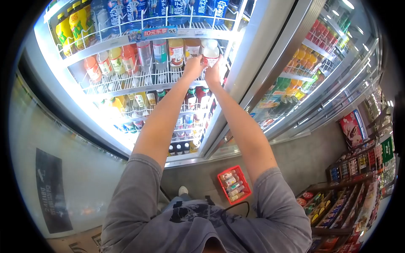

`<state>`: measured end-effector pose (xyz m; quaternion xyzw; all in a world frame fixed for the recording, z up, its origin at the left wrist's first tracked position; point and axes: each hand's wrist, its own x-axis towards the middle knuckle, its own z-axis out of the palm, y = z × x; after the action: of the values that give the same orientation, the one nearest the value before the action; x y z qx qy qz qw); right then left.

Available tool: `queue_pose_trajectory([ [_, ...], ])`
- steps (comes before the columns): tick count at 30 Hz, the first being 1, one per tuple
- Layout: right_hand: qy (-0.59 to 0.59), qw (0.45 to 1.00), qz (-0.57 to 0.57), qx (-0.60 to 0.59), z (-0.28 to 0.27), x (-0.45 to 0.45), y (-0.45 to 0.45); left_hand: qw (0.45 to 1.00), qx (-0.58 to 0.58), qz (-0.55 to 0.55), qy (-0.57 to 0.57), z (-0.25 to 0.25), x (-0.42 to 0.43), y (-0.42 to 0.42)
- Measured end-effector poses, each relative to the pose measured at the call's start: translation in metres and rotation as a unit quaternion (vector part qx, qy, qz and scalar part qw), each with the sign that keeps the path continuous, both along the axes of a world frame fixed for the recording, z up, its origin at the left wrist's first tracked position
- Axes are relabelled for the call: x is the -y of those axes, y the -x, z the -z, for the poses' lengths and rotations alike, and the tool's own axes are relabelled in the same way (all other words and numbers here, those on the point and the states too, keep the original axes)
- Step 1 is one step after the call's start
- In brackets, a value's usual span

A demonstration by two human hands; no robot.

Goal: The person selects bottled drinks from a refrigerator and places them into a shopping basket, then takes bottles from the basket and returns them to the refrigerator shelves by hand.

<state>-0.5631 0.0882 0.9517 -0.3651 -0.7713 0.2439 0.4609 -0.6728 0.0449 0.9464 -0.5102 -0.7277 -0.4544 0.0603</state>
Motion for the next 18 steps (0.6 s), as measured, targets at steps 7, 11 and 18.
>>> queue_pose_trajectory([
  [7, -0.064, 0.997, 0.008, -0.043, 0.004, -0.001, 0.003, 1.0, 0.018, -0.002, 0.025, -0.004, -0.001, -0.005],
  [11, -0.067, 0.998, 0.021, -0.004, -0.005, 0.003, -0.01, 0.995, 0.01, 0.042, 0.094, -0.003, 0.009, -0.013],
  [18, 0.014, 0.994, -0.106, -0.026, -0.014, 0.023, -0.023, 0.995, -0.043, 0.069, -0.055, 0.003, 0.024, -0.024],
])
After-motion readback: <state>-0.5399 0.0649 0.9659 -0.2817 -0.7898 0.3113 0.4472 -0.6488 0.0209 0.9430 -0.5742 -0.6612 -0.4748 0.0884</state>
